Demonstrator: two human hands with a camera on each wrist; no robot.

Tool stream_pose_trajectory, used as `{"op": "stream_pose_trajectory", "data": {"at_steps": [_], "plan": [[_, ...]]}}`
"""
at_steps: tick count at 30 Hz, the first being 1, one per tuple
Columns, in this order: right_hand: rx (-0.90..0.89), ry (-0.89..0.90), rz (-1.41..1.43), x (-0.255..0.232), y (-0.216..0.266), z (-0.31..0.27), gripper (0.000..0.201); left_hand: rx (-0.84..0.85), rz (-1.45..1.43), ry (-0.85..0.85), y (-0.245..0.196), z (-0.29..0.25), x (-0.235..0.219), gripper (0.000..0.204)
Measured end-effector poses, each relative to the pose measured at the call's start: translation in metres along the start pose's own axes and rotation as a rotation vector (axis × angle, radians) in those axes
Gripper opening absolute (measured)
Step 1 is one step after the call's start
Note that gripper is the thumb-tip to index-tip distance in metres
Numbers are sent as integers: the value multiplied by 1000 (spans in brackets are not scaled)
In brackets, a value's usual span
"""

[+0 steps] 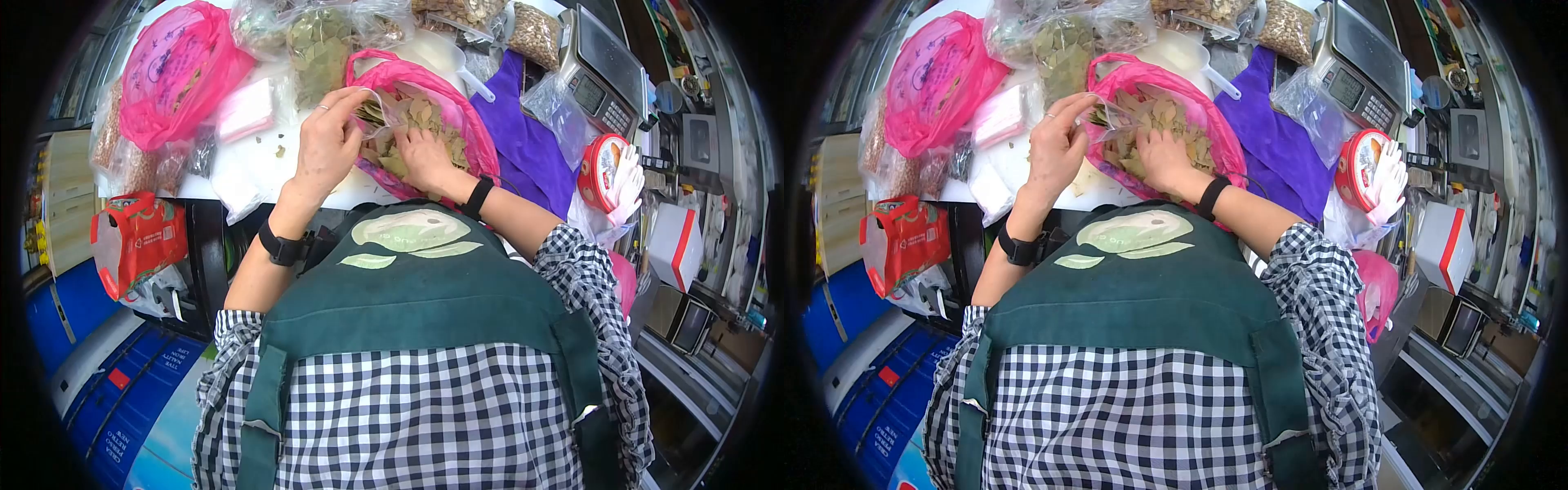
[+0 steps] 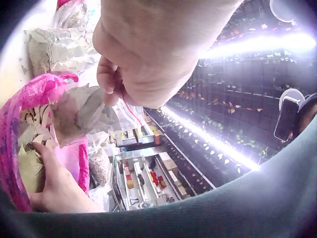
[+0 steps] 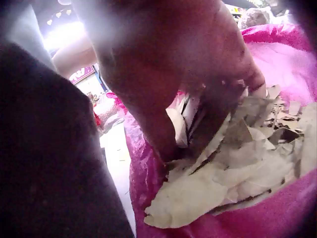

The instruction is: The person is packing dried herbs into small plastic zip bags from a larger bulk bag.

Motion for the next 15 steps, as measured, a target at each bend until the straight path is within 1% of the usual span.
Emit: {"op": "stream_pose_trajectory", "data": {"at_steps": [2,5,7,8,10,11,13,15], "plan": [[8,-1,-22,7,2,-1,86,-2,-2,24,2,-2,5,48],[52,-53,-32,2,8,-4,81,23,4,28,6,-3,13,49],[37,-69,72,2,11,-4,78,10,12,35,8,-1,16,49],[38,-70,71,2,11,-3,78,-2,18,41,9,0,18,49],[24,37,137,3,16,-4,74,-16,32,58,7,5,19,45],[25,36,135,5,15,-4,74,-30,45,75,7,7,21,42],[-27,-43,158,3,16,-6,70,-16,64,75,8,11,23,41],[-45,-68,140,3,17,-7,69,-3,86,75,10,15,25,41]]}}
Point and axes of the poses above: each hand's wrist, its own z-axis towards the middle knuckle, its own x-axis out of the palm, y = z × x, the point moved 7 cm from there along z, towards the middle knuckle, and after that the axes turned 6 degrees about -z, right-handed, at the moved point
